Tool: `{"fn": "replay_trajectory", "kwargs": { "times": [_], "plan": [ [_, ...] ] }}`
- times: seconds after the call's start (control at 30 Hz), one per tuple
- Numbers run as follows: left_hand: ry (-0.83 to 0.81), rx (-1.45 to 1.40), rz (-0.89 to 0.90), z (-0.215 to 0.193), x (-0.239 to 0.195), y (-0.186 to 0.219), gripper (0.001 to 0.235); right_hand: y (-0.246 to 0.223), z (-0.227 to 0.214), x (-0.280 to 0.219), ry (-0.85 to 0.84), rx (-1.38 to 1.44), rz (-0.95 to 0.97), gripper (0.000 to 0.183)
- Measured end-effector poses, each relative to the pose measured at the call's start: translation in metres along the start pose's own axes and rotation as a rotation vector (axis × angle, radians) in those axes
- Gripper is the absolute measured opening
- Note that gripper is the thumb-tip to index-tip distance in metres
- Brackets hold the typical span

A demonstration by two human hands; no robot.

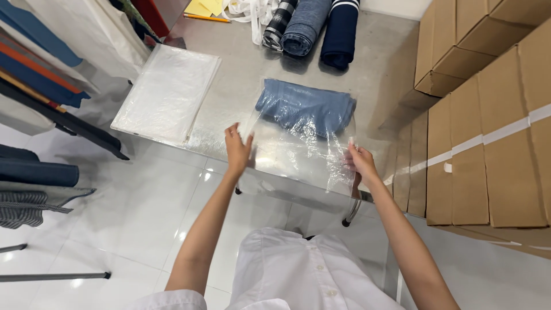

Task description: The person places folded blue jeans into a clear plastic bag on a metal table, seals the bag, and sets it aside. Then, they place a folded dark blue garment with white stripes into another plastic bag, seal it, and place it on top of the first package.

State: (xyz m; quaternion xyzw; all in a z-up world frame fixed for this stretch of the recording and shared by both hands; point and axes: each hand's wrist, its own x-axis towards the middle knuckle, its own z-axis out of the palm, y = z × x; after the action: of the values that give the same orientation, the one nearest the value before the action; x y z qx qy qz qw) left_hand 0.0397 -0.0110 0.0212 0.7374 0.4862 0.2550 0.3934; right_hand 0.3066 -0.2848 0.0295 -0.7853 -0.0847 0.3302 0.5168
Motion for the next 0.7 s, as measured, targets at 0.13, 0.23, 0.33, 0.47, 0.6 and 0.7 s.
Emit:
{"fn": "replay_trajectory", "kwargs": {
  "times": [0.13,0.23,0.33,0.47,0.6,0.7],
  "plan": [
    [-0.212,-0.349,-0.391,-0.001,0.038,-0.028,0.095,-0.029,-0.005,-0.019,-0.131,0.194,0.096,0.045],
    [-0.596,-0.568,-0.576,-0.018,0.036,-0.012,0.071,-0.017,-0.016,-0.001,-0.331,0.245,0.142,0.025],
    [-0.505,-0.743,-0.621,-0.004,0.064,-0.054,0.028,-0.006,-0.027,0.017,-0.265,0.209,0.062,0.025],
    [-0.635,-0.686,-0.649,-0.039,0.036,-0.012,0.035,-0.002,-0.039,0.031,-0.292,0.298,0.096,0.025],
    [-0.780,-0.701,-0.623,-0.070,-0.012,0.062,0.029,-0.032,-0.036,-0.004,-0.470,0.267,0.174,0.042],
    [-0.650,-0.696,-0.482,-0.027,0.012,-0.007,0.021,-0.003,-0.041,0.028,-0.426,0.250,0.098,0.040]
  ]
}}
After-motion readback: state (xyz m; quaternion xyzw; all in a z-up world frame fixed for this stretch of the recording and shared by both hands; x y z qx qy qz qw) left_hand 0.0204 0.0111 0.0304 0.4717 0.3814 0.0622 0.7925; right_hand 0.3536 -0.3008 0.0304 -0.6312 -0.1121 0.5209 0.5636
